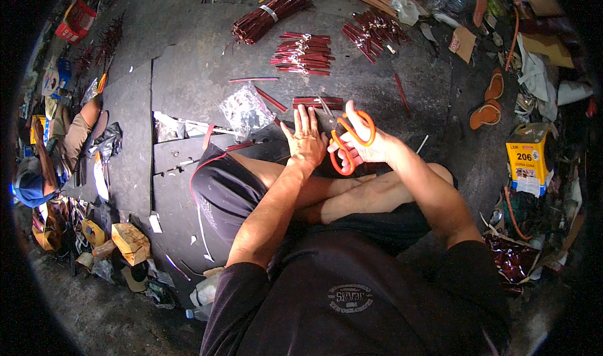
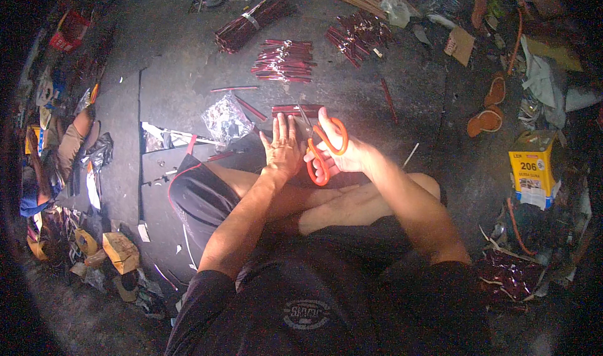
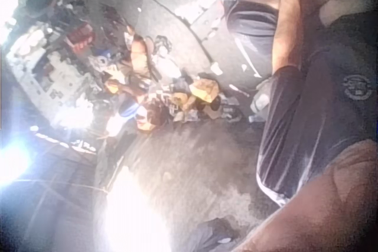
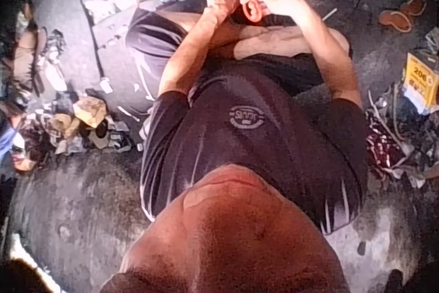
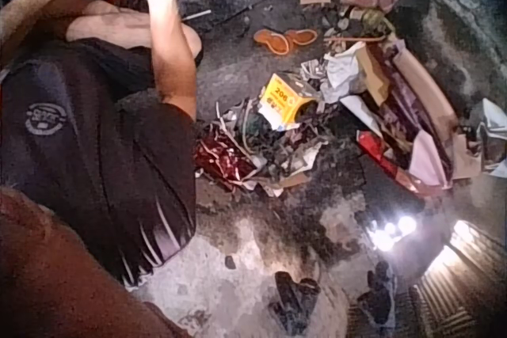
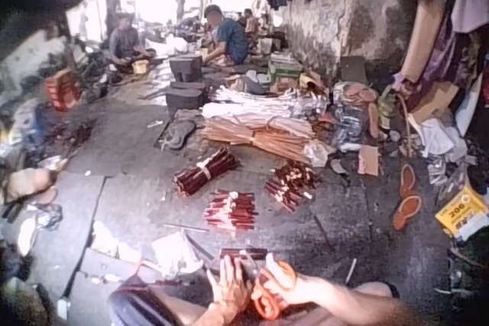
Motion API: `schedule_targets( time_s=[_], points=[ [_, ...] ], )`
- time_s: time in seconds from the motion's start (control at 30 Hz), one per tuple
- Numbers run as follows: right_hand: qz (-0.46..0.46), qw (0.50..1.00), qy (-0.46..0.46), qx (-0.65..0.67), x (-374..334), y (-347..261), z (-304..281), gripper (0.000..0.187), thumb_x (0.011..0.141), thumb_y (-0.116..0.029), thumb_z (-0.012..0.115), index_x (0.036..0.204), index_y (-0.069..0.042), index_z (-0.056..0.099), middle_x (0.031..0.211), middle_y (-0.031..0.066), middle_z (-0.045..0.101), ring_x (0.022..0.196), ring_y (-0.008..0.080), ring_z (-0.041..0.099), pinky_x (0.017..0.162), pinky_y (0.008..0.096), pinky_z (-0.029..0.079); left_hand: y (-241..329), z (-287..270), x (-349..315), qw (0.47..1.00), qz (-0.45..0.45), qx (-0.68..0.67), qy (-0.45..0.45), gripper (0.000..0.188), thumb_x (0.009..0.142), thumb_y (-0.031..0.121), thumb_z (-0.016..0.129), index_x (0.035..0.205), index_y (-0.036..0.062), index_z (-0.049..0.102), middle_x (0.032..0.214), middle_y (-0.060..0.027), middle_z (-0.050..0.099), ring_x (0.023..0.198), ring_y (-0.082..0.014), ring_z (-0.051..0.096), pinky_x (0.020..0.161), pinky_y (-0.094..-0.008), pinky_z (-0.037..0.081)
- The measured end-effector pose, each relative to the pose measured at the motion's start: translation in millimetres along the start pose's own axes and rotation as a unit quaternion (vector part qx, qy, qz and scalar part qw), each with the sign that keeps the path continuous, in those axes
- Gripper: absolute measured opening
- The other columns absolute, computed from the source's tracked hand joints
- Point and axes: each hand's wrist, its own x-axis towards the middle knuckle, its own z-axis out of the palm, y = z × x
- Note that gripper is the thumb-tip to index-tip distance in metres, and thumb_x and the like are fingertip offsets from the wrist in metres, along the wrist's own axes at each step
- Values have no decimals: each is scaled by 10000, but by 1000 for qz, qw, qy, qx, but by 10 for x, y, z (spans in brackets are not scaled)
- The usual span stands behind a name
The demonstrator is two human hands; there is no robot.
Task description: The person sits on the floor and assembles small red sticks by inserting a metal piece into one end. They use scissors to cut the sticks to length and place the assembled pieces into a pile.
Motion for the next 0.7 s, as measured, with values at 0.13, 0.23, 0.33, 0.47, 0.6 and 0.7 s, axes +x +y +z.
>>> schedule_targets(
  time_s=[0.13,0.23,0.33,0.47,0.6,0.7],
  points=[
    [15,999,-28,-7,-16,-173,-8,1233,642,-986,237,1075,122,559,768,128,596,690,274,652,742,426,561,14,-24,14,1000,-3,-14,-5,797,900,371,534,1520,6,190,1591,-216,105,1481,-342,126,1133,-643,135],
    [54,998,-8,-23,-20,-321,16,1273,606,-1007,221,1084,128,543,771,135,588,716,276,648,747,435,562,6,-48,16,998,-12,-54,9,734,900,346,543,1488,5,265,1570,-226,159,1467,-353,154,1146,-591,174],
    [75,995,-11,-65,-61,-452,-3,1302,569,-1025,193,1048,135,541,792,157,581,754,287,641,766,448,561,52,-326,-25,987,-34,-152,-46,508,897,283,542,1335,35,472,1375,-242,432,1291,-396,435,1047,-571,355],
    [113,988,-17,-106,-122,-636,60,1267,562,-1030,160,942,109,563,824,160,577,764,309,625,799,453,521,226,-605,-126,916,-49,-393,-70,386,1015,329,359,1059,13,576,972,-224,627,958,-405,607,890,-447,487],
    [134,979,-44,-145,-123,-798,43,1358,516,-1048,161,1028,152,539,917,211,587,869,334,633,865,458,508,421,-325,-109,498,-166,-832,-179,353,1047,353,323,962,72,519,811,-71,558,759,-205,568,748,-415,498],
    [162,971,-60,-164,-65,-911,-16,1416,487,-1057,154,1091,171,518,958,231,588,923,348,623,899,475,488,531,-513,-124,406,-181,-883,-153,336,1041,359,347,915,87,499,806,-43,519,771,-153,527,793,-375,467]
  ],
)
